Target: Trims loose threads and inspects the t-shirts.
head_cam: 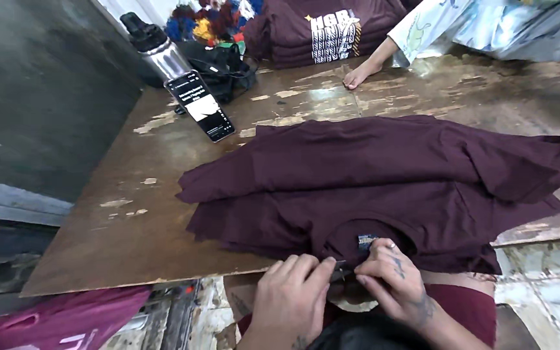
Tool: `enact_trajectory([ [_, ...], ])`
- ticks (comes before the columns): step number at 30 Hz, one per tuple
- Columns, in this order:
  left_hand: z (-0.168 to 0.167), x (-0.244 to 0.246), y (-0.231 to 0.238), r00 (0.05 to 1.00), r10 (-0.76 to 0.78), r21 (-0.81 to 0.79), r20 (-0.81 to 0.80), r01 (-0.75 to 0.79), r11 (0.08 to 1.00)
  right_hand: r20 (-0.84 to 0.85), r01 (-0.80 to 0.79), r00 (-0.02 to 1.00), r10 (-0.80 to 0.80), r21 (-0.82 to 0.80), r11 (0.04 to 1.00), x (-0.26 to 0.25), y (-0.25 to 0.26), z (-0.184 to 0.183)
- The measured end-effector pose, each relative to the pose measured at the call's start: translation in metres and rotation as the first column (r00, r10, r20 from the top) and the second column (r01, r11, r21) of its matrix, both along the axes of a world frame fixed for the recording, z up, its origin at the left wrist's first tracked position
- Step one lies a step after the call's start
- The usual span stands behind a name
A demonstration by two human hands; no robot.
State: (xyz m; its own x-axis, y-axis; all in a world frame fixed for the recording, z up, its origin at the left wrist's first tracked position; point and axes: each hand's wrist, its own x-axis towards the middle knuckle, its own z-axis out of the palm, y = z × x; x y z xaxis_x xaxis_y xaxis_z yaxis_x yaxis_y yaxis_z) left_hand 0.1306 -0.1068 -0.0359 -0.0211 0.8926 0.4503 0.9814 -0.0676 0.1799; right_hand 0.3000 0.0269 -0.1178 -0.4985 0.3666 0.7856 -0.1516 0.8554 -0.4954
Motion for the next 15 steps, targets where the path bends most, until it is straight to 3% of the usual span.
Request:
enact_trajectory([
  [3,-0.010,-0.001,0.005,0.999,-0.031,0.033,-0.020,0.031,0.999,0.005,-0.006,1.000,0.006,-0.021,1.000,0.003,-0.005,-0.005],
  [7,-0.012,-0.012,-0.001,0.979,0.055,0.046,0.195,-0.066,0.997,0.026,-0.131,0.991,0.134,-0.077,0.988,0.012,-0.008,-0.001],
  [9,-0.012,-0.022,-0.003,0.954,0.139,0.066,0.267,-0.162,0.985,0.058,-0.143,0.988,0.144,-0.024,0.989,0.009,-0.003,0.009],
  [12,-0.021,-0.041,-0.003,0.939,0.239,0.039,0.246,-0.255,0.966,0.253,-0.044,0.967,0.006,0.144,0.989,-0.012,0.001,0.030],
  [13,-0.025,-0.046,-0.003,0.928,0.229,0.065,0.295,-0.259,0.964,0.280,-0.040,0.960,-0.009,0.167,0.985,-0.024,0.004,0.033],
  [15,-0.035,-0.051,-0.004,0.863,0.171,0.160,0.475,-0.276,0.948,0.262,-0.101,0.962,0.080,0.066,0.993,-0.043,0.012,0.035],
])
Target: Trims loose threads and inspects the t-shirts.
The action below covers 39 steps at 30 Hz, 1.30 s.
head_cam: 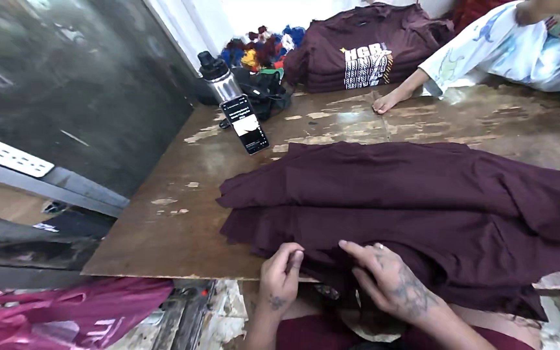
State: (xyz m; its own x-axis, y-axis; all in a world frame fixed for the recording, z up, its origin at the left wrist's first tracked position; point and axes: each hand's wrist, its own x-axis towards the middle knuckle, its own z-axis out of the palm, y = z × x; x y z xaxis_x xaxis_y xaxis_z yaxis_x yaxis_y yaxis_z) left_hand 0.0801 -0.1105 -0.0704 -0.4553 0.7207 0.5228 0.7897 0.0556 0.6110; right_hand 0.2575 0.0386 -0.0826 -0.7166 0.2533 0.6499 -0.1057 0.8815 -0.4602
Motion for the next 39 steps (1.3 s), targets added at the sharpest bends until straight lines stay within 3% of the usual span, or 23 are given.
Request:
enact_trajectory([
  [2,-0.002,0.000,0.003,0.993,-0.003,0.103,0.119,-0.009,0.995,0.018,-0.139,0.989,0.145,-0.185,0.973,-0.003,0.013,0.009],
  [5,-0.001,0.001,0.004,0.982,-0.008,0.097,0.186,-0.011,0.995,0.023,-0.264,0.958,0.287,-0.326,0.908,0.000,0.021,0.016],
  [15,-0.004,-0.005,0.001,0.982,-0.034,0.118,0.188,0.012,0.993,0.158,-0.199,0.953,0.260,-0.324,0.925,-0.005,0.014,0.025],
  [17,0.000,-0.003,0.001,0.984,-0.020,0.105,0.175,0.002,0.995,0.193,-0.137,0.965,0.178,-0.209,0.968,-0.013,0.005,0.029],
  [20,0.006,0.000,0.000,0.985,-0.003,0.093,0.173,-0.013,0.996,0.058,-0.062,0.996,0.061,0.016,0.998,-0.021,-0.001,0.016],
  [24,0.004,-0.004,-0.002,0.978,-0.096,0.194,0.183,0.060,0.979,0.059,-0.104,0.991,0.118,-0.199,0.975,0.020,-0.012,0.045],
  [27,-0.005,-0.009,-0.011,0.996,-0.071,0.097,-0.046,0.075,0.992,0.035,-0.257,0.958,0.283,-0.327,0.909,0.072,-0.005,0.053],
  [29,-0.008,-0.007,-0.015,0.959,0.012,-0.009,-0.282,-0.015,1.000,0.228,-0.016,0.972,0.054,-0.164,0.986,0.110,0.017,0.052],
  [31,-0.004,-0.002,-0.013,0.947,0.080,0.038,-0.311,-0.072,0.997,0.441,0.230,0.869,-0.223,0.038,0.972,0.146,0.050,0.032],
  [32,0.002,-0.001,-0.010,0.951,0.108,0.096,-0.291,-0.083,0.992,0.478,0.289,0.834,-0.276,0.048,0.956,0.158,0.064,0.021],
  [34,0.022,-0.001,0.003,0.959,0.144,0.174,-0.246,-0.102,0.979,0.453,0.327,0.837,-0.307,0.036,0.944,0.167,0.075,0.026],
  [36,0.050,-0.004,0.020,0.959,0.156,0.155,-0.237,-0.122,0.980,0.411,0.352,0.840,-0.353,0.080,0.932,0.161,0.083,0.057],
  [39,0.070,-0.031,0.066,0.927,0.178,0.010,-0.329,-0.185,0.983,0.169,0.438,0.845,-0.508,0.328,0.837,0.130,0.138,0.081],
])
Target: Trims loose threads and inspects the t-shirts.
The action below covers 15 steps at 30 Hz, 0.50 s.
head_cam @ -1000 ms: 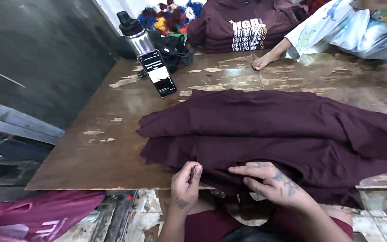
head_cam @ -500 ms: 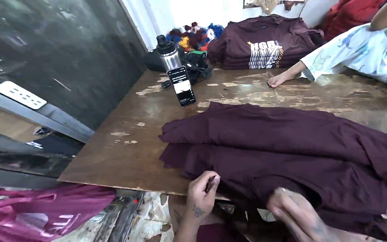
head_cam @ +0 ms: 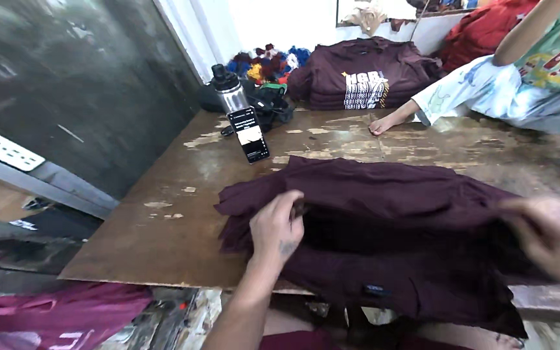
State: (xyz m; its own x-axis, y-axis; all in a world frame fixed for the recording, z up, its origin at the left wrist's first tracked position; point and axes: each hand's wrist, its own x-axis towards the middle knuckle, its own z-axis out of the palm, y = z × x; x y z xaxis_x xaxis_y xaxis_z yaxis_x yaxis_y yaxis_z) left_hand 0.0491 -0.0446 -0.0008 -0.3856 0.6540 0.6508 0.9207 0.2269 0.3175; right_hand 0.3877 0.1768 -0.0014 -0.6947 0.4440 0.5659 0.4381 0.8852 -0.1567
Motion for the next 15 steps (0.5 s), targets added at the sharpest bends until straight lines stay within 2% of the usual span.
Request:
enact_trajectory([
  [1,-0.007,-0.017,0.019,0.999,0.028,-0.108,-0.033,-0.031,0.994,-0.014,0.049,0.999,-0.049,0.036,0.998,-0.020,0.025,-0.001],
  [2,-0.013,-0.037,0.039,0.998,0.056,-0.264,-0.007,-0.056,0.963,0.030,0.123,0.992,-0.122,-0.017,0.992,-0.042,0.049,-0.005],
  [4,-0.028,-0.079,0.069,0.975,0.157,-0.559,0.155,-0.045,0.828,0.265,0.309,0.931,-0.250,-0.207,0.928,-0.083,0.089,-0.030],
  [5,-0.037,-0.096,0.074,0.947,0.213,-0.593,0.241,-0.030,0.805,0.362,0.364,0.899,-0.246,-0.307,0.879,-0.095,0.105,-0.044],
  [6,-0.040,-0.108,0.075,0.917,0.255,-0.578,0.307,-0.033,0.815,0.359,0.361,0.905,-0.229,-0.362,0.859,-0.099,0.117,-0.055],
  [9,-0.039,-0.112,0.076,0.868,0.324,-0.527,0.377,-0.087,0.845,0.081,0.238,0.971,-0.226,-0.456,0.858,-0.084,0.134,-0.072],
  [11,-0.044,-0.113,0.078,0.863,0.345,-0.541,0.369,-0.102,0.835,-0.010,0.236,0.960,-0.281,-0.512,0.826,-0.079,0.130,-0.071],
  [13,-0.046,-0.116,0.081,0.863,0.354,-0.545,0.362,-0.112,0.831,-0.063,0.238,0.947,-0.315,-0.521,0.820,-0.080,0.126,-0.065],
  [15,-0.046,-0.114,0.080,0.867,0.358,-0.552,0.347,-0.119,0.825,-0.154,0.210,0.941,-0.301,-0.430,0.878,-0.074,0.114,-0.065],
])
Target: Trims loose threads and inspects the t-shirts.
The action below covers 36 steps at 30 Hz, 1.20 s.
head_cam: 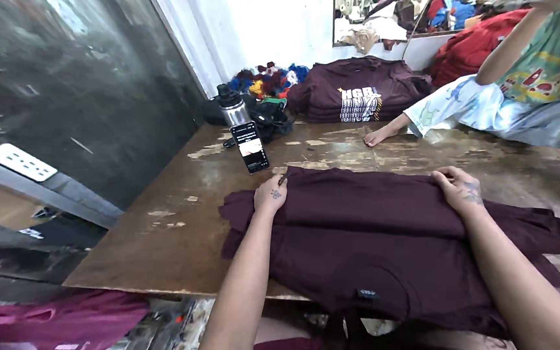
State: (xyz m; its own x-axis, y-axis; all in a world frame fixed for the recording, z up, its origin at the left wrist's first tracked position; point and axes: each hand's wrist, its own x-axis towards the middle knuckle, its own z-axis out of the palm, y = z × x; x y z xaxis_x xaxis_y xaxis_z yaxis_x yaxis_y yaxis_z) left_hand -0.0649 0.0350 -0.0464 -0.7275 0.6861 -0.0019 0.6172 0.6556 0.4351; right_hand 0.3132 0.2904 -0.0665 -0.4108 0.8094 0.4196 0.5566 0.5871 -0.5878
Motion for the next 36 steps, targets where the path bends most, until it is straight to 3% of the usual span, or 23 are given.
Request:
enact_trajectory([
  [3,0.005,0.003,-0.012,0.998,-0.013,-0.073,-0.058,0.009,0.997,0.005,-0.146,0.988,0.153,0.326,0.934,0.018,-0.045,0.007],
  [5,0.010,0.000,-0.025,0.999,-0.009,-0.106,-0.053,0.003,0.994,0.090,-0.297,0.954,0.287,0.423,0.856,0.027,-0.092,0.016],
  [7,0.010,-0.008,-0.033,0.996,-0.003,-0.095,-0.089,-0.006,0.995,0.154,-0.411,0.911,0.383,0.441,0.798,0.031,-0.128,0.013],
  [9,0.003,-0.005,-0.039,0.969,-0.023,0.010,-0.246,0.026,1.000,0.212,-0.475,0.880,0.425,0.391,0.788,0.028,-0.145,0.014],
  [12,0.017,0.035,-0.047,0.885,-0.148,0.216,-0.441,0.264,0.940,0.321,-0.511,0.844,0.429,0.242,0.825,0.005,-0.132,0.030],
  [14,0.042,0.082,-0.053,0.897,-0.255,0.085,-0.360,0.303,0.949,0.432,-0.453,0.809,0.400,0.024,0.891,-0.015,-0.110,0.037],
  [16,0.055,0.099,-0.058,0.954,-0.220,-0.129,-0.203,0.197,0.972,0.540,-0.306,0.767,0.347,-0.169,0.937,-0.030,-0.078,0.039],
  [18,0.038,0.065,-0.068,0.983,-0.065,-0.165,-0.169,0.037,0.986,0.590,-0.159,0.750,0.299,-0.278,0.947,-0.039,-0.047,0.039],
  [20,0.006,0.014,-0.084,0.965,0.065,-0.063,-0.255,-0.084,0.994,0.596,-0.072,0.760,0.259,-0.319,0.945,-0.040,-0.033,0.033],
  [23,-0.007,-0.014,-0.098,0.912,0.180,0.092,-0.369,-0.157,0.983,0.556,-0.068,0.798,0.232,-0.299,0.952,-0.038,-0.029,0.027],
  [25,0.014,0.010,-0.091,0.899,0.111,0.152,-0.424,-0.051,0.987,0.531,-0.078,0.819,0.218,-0.274,0.959,-0.039,-0.025,0.026],
  [27,0.045,0.052,-0.072,0.918,-0.083,0.064,-0.387,0.116,0.991,0.528,-0.070,0.825,0.201,-0.257,0.964,-0.042,-0.017,0.026],
  [30,0.070,0.094,-0.029,0.927,-0.341,-0.205,-0.154,0.308,0.929,0.546,-0.039,0.817,0.185,-0.269,0.962,-0.046,-0.014,0.028],
  [32,0.052,0.084,-0.001,0.929,-0.364,-0.304,-0.068,0.328,0.894,0.523,-0.021,0.838,0.158,-0.258,0.966,-0.044,-0.013,0.022],
  [34,0.027,0.064,0.013,0.934,-0.354,-0.279,-0.053,0.326,0.903,0.457,-0.023,0.883,0.110,-0.190,0.982,-0.038,-0.016,0.016],
  [36,0.017,0.056,0.014,0.924,-0.369,-0.222,-0.103,0.340,0.914,0.331,-0.110,0.940,0.082,0.067,0.992,-0.027,-0.033,0.010],
])
